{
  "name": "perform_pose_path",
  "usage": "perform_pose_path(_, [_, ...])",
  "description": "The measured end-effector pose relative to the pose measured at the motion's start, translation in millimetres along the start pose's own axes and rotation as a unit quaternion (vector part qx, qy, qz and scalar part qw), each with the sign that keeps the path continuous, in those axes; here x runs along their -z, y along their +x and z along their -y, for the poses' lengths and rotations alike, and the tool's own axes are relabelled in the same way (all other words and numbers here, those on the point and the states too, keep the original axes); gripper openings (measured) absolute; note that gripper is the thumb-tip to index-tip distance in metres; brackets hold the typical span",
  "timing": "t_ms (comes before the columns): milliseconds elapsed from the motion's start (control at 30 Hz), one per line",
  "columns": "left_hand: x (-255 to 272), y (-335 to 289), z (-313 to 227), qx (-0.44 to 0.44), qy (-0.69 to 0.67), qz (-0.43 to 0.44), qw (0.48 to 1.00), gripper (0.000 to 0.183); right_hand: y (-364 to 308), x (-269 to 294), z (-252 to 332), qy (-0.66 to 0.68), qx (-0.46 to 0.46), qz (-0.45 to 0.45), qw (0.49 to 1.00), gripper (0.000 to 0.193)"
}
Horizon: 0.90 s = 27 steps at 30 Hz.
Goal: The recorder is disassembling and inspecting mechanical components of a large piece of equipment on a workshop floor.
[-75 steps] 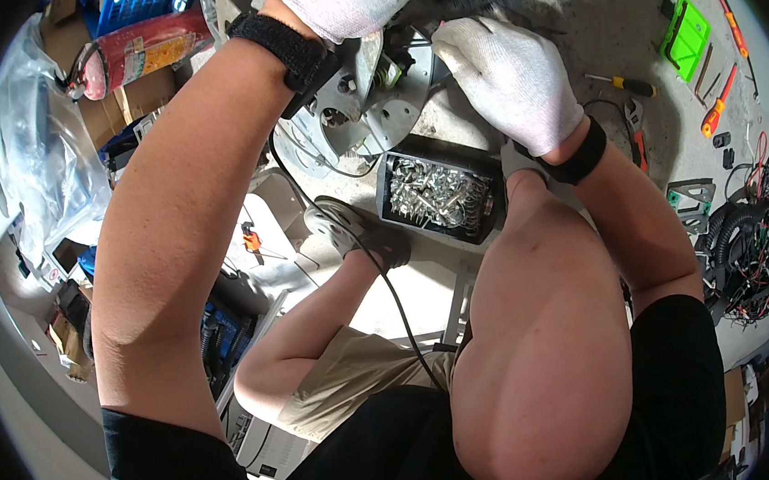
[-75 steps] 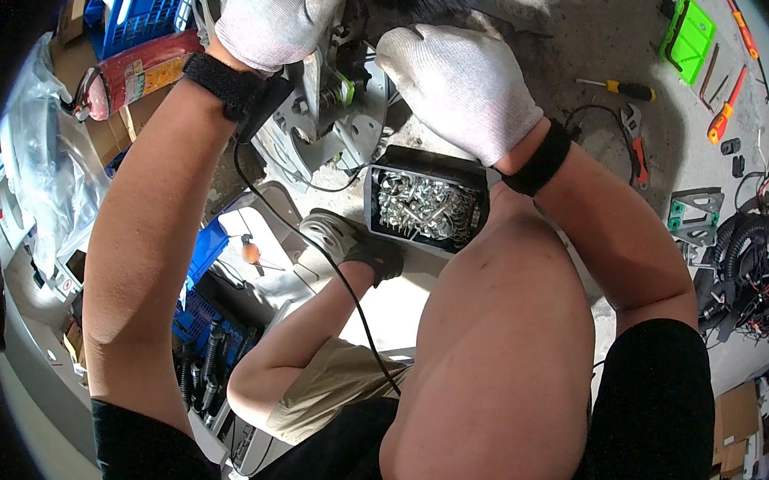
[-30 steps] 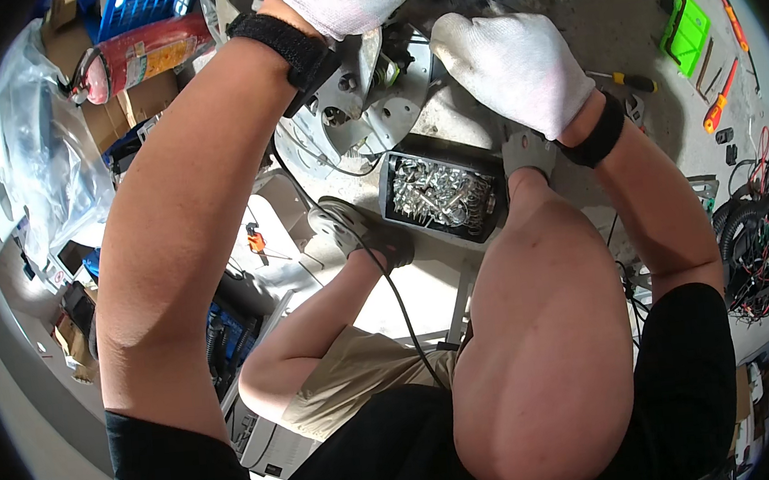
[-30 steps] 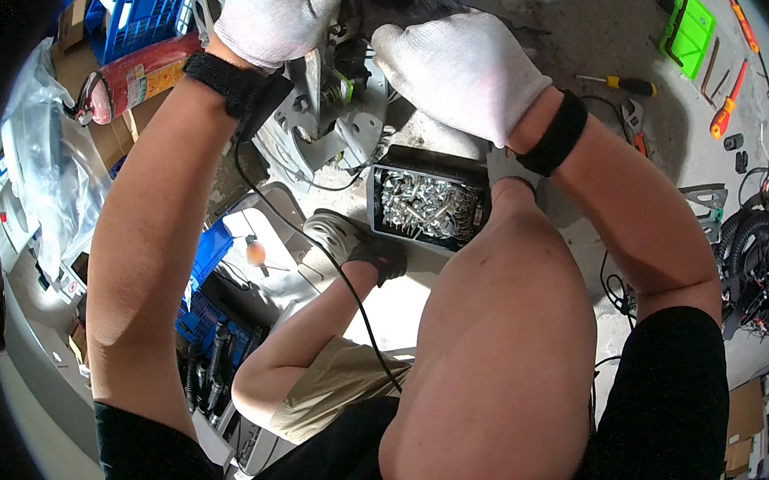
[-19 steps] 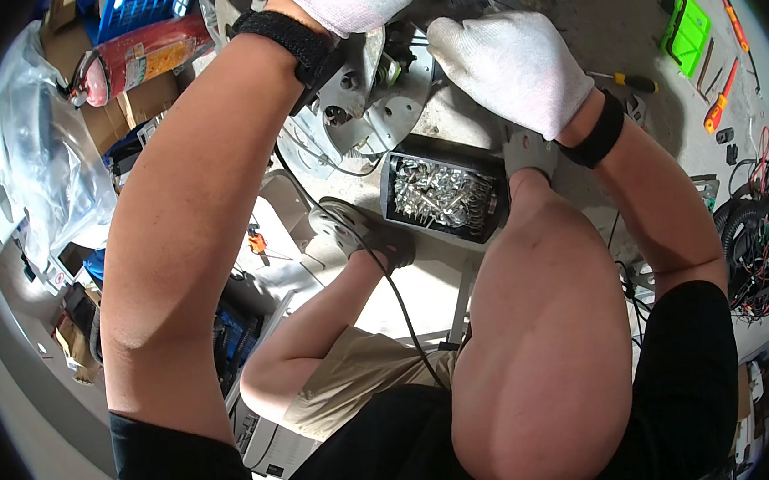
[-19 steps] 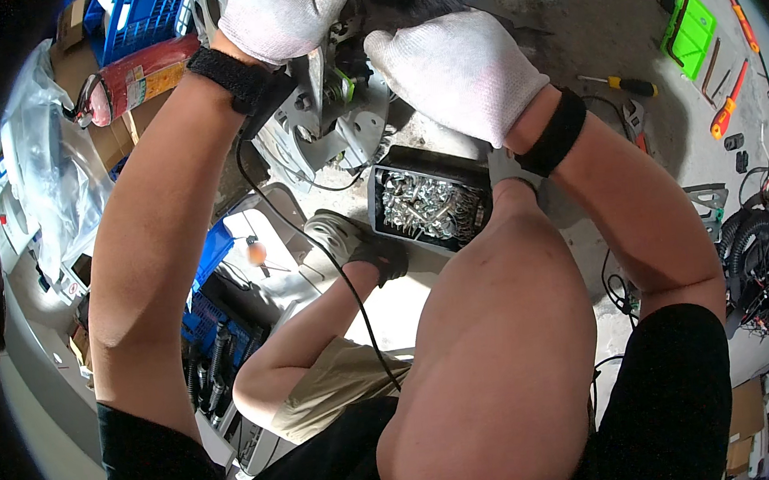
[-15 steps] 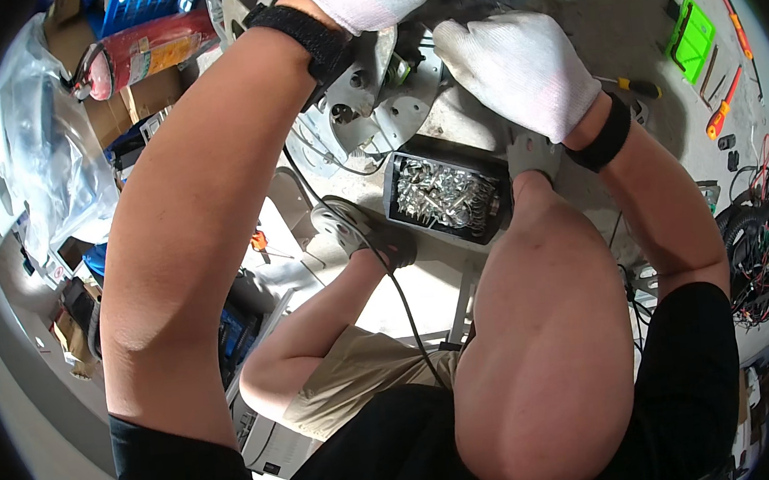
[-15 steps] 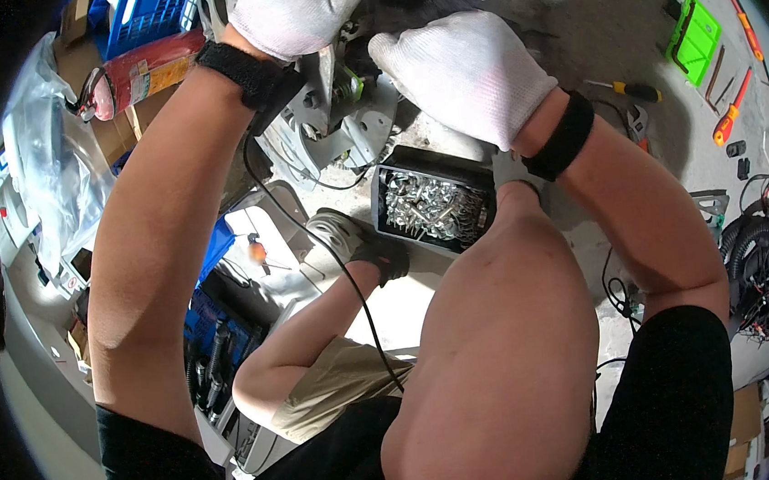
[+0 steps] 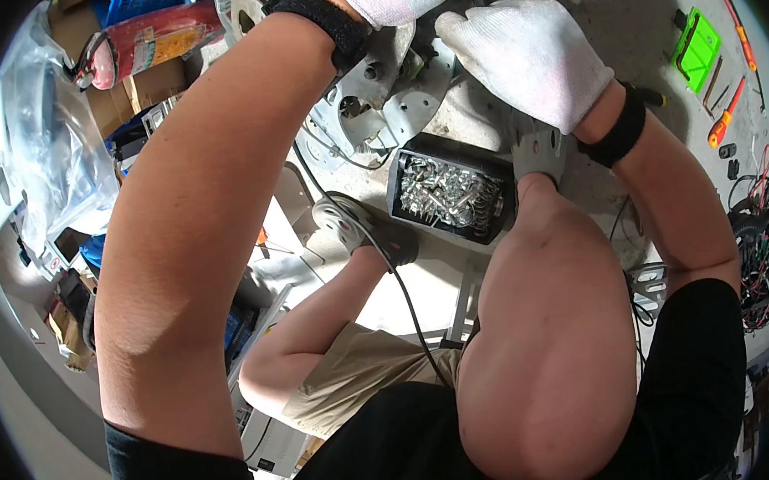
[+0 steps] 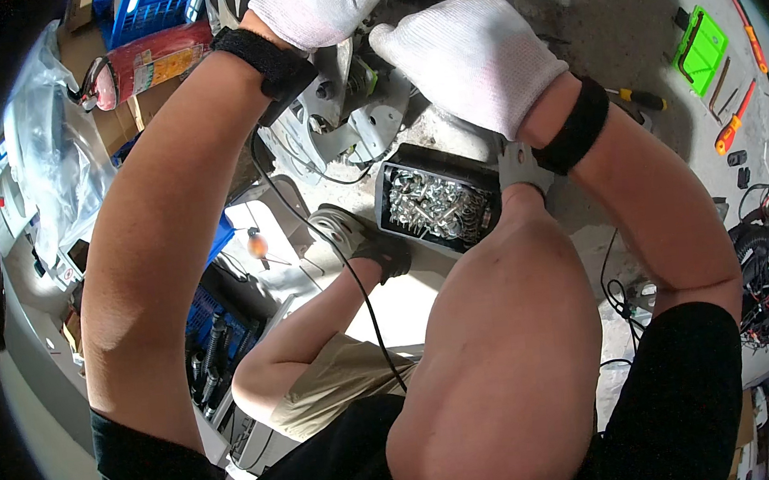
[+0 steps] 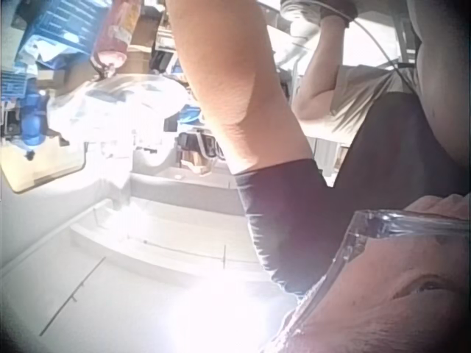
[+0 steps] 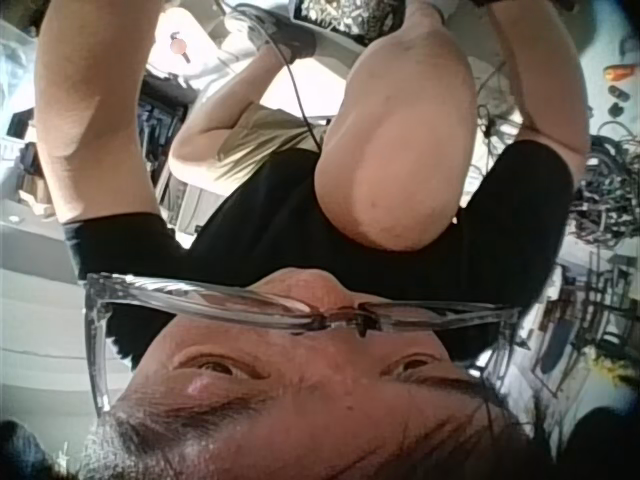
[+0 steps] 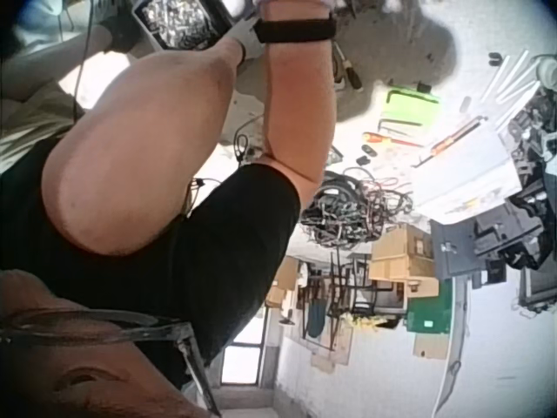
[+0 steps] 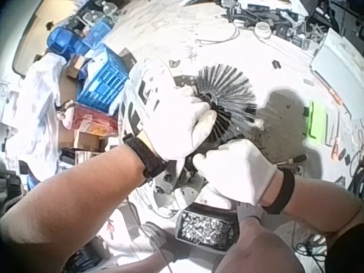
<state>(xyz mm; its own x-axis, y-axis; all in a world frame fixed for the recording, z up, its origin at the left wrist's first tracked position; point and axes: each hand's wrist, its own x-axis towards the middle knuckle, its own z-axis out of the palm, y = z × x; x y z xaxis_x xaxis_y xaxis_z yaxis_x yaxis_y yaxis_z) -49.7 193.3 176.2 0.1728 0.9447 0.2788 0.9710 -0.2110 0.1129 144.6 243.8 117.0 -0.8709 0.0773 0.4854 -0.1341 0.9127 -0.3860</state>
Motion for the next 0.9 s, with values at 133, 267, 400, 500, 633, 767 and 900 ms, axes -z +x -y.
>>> perform_pose_path(133, [-4.8,2.8,2.8,0.002,-0.018,0.003,1.0,0.029,4.8,-0.6,-4.2,0.042,0.009,-0.008,0.999,0.014])
perform_pose_path(267, [-5.0,1.6,2.9,0.004,-0.016,-0.003,1.0,0.027,14.8,5.8,-6.6,0.001,-0.012,0.068,0.998,0.014])
perform_pose_path(400, [-2.5,3.2,3.3,-0.016,-0.021,-0.006,1.0,0.028,21.3,13.0,-8.3,-0.039,0.0,0.036,0.999,0.011])
perform_pose_path(500, [-1.6,3.8,3.1,0.001,-0.012,0.018,1.0,0.028,20.7,10.9,-7.2,-0.048,0.002,0.01,0.999,0.012])
perform_pose_path(633, [-2.6,3.8,3.5,0.013,-0.023,0.027,0.999,0.029,13.2,2.3,-0.2,-0.042,-0.05,0.076,0.995,0.014])
perform_pose_path(767, [-4.0,2.9,3.3,0.003,-0.038,0.006,0.999,0.03,9.2,2.8,-1.7,-0.055,-0.076,0.1,0.991,0.01])
perform_pose_path(900, [-4.5,3.4,3.3,-0.005,-0.039,0.003,0.999,0.029,11.7,8.3,-5.6,-0.018,-0.06,0.085,0.994,0.009])
